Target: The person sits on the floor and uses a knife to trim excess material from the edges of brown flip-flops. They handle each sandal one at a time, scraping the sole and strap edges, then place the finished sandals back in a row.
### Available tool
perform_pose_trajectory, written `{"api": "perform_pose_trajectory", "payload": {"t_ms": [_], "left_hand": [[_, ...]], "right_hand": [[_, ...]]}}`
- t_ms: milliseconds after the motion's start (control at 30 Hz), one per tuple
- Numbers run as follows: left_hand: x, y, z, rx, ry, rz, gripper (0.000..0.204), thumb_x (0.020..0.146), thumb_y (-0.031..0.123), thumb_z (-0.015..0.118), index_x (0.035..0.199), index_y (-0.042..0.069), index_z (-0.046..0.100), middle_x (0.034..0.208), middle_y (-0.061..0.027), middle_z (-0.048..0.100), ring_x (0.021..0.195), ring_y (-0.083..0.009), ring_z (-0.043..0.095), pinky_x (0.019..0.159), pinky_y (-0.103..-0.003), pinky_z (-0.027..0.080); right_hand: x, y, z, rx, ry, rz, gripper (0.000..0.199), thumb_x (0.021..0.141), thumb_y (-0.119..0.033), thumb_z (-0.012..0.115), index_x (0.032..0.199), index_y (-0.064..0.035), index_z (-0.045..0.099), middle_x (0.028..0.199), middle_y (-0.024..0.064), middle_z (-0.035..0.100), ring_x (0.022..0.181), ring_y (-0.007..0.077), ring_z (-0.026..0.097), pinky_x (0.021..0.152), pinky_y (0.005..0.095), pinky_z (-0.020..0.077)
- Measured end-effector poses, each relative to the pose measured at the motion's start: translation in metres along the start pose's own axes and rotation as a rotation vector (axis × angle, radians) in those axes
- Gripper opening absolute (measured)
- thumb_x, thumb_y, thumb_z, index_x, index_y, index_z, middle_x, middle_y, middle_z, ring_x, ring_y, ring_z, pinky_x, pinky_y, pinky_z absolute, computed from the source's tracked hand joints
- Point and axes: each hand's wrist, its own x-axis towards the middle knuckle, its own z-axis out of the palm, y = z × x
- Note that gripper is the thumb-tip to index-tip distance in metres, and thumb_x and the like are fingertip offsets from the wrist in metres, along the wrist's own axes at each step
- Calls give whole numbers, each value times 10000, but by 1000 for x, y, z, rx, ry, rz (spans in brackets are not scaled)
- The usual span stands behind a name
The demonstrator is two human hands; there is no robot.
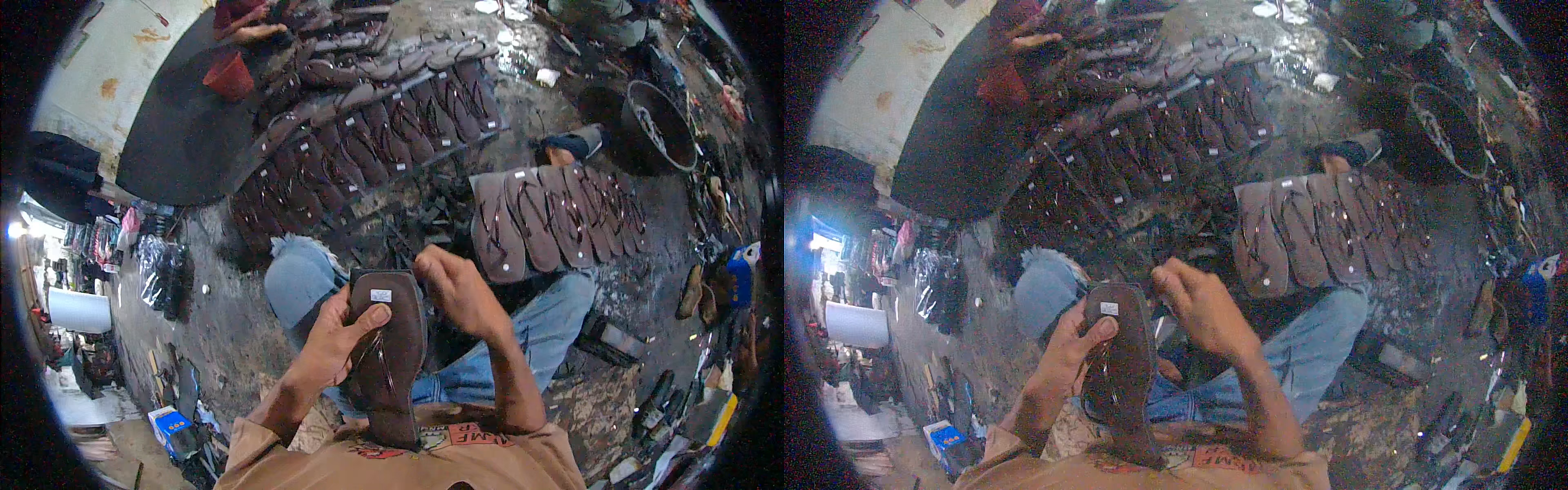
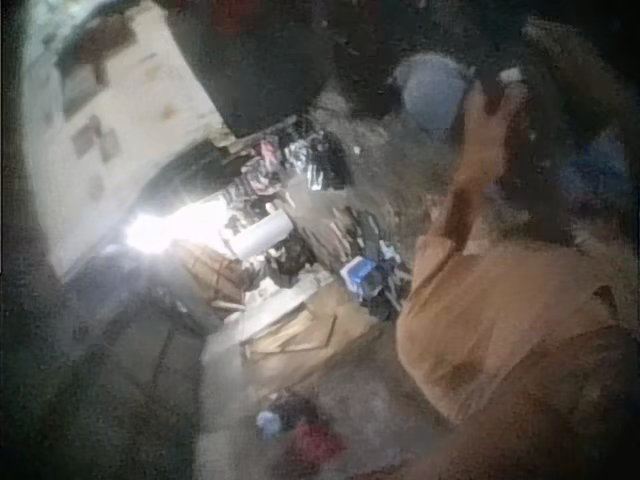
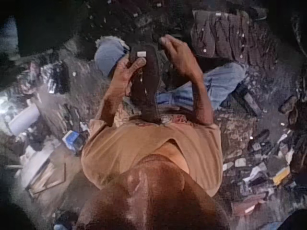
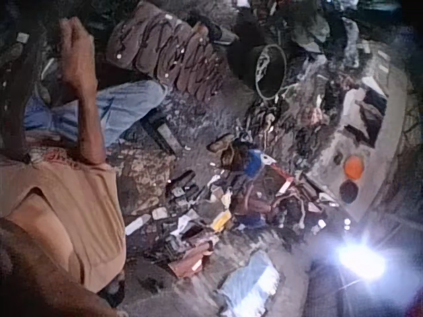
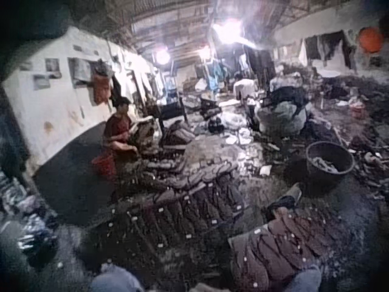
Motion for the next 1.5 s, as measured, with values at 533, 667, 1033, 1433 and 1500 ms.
{"api": "perform_pose_trajectory", "payload": {"t_ms": [533, 667, 1033, 1433, 1500], "left_hand": [[-71, 22, -15, 478, -229, -323, 449, 736, 170, 900, 1108, -3, 718, 1020, -36, 738, 950, -91, 642, 888, -292, 518], [-75, 18, -10, 510, -269, -282, 450, 752, 191, 897, 1125, 12, 722, 1030, -29, 739, 947, -92, 644, 874, -294, 520], [-49, 21, 41, 899, -802, -303, 454, 805, 379, 862, 1094, 49, 743, 897, -63, 748, 822, -141, 663, 723, -322, 531], [-4, -27, 56, -461, 51, 147, 381, 886, 133, 762, 1230, 61, 614, 1151, -110, 691, 927, -256, 729, 750, -478, 645], [-10, -36, 54, -583, 28, 19, 354, 898, 103, 745, 1221, 47, 610, 1067, -102, 713, 904, -220, 734, 678, -387, 654]], "right_hand": [[-230, 2, 12, -8, -162, 160, 310, 894, -288, 677, 1055, -24, 657, 980, 180, 692, 935, 394, 666, 836, 455, 513], [-229, -21, -10, -15, -199, 197, 309, 902, -279, 665, 1076, -24, 655, 1011, 190, 692, 998, 425, 640, 908, 470, 492], [-132, 22, 18, -35, -51, 98, 275, 1043, -335, 501, 1122, -95, 609, 837, 173, 622, 767, 423, 597, 677, 478, 494], [-171, 16, -36, 128, 600, 77, 347, 1064, -348, 484, 1142, -38, 618, 647, 22, 516, 569, 93, 488, 516, 324, 414], [-199, 20, -18, 7, 315, 102, 319, 1033, -322, 532, 1142, -33, 616, 639, 90, 548, 560, 196, 575, 540, 374, 448]]}}
